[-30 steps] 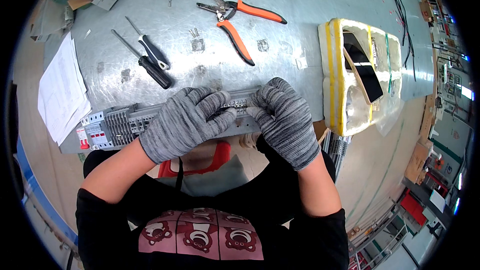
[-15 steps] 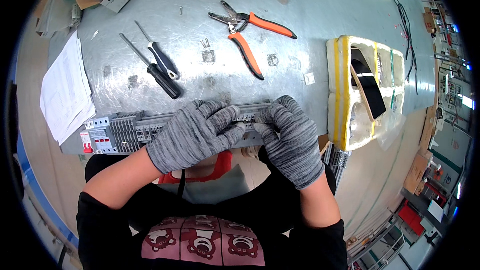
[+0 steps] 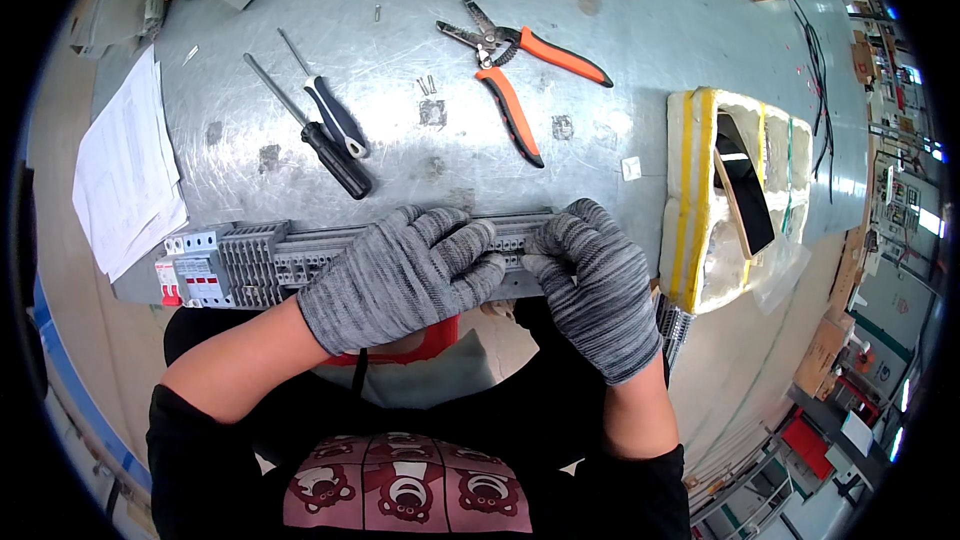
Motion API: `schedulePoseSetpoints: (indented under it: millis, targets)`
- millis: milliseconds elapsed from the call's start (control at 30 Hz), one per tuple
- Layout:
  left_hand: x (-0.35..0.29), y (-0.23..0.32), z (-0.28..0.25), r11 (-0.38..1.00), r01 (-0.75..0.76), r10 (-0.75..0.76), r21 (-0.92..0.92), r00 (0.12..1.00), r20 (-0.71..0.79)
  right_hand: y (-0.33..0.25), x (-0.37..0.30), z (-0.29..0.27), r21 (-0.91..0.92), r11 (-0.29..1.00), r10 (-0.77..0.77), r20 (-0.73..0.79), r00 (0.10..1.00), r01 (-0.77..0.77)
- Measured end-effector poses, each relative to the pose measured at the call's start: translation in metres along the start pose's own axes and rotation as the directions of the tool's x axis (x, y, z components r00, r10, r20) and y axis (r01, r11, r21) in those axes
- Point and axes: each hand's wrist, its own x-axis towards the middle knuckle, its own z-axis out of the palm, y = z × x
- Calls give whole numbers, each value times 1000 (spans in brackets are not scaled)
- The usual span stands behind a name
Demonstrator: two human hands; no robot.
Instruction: The person assembles a DIN rail with electrical components, using a screwdriver to secure parts and referencing a printed schematic. They handle small hardware from a compartmentalized tray and place tools on the workbench between steps.
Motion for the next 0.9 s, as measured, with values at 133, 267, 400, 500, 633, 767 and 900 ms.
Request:
schedulePoseSetpoints:
  millis: [133,267,400,500,633,767,900]
  targets:
    - [1,-1,-3,999,-13,10,48,999,54,-3,2,-1,14,999,52,19,998,-52]
    - [3,0,-2,998,-22,17,62,996,83,-2,1,-1,45,998,49,21,999,-50]
    - [1,0,-1,998,-24,20,54,997,75,6,-2,-3,83,996,35,28,999,-37]
    - [-2,-1,0,997,-20,16,81,999,50,8,-2,-5,57,997,56,31,998,-57]
    - [-1,0,2,998,-22,18,67,998,54,9,-2,-5,42,998,54,28,998,-55]
    - [-1,0,2,998,-21,19,65,999,40,7,-2,-5,62,997,50,30,998,-51]
    - [0,1,-1,999,-4,2,42,999,50,8,-2,-4,59,997,47,26,999,-48]
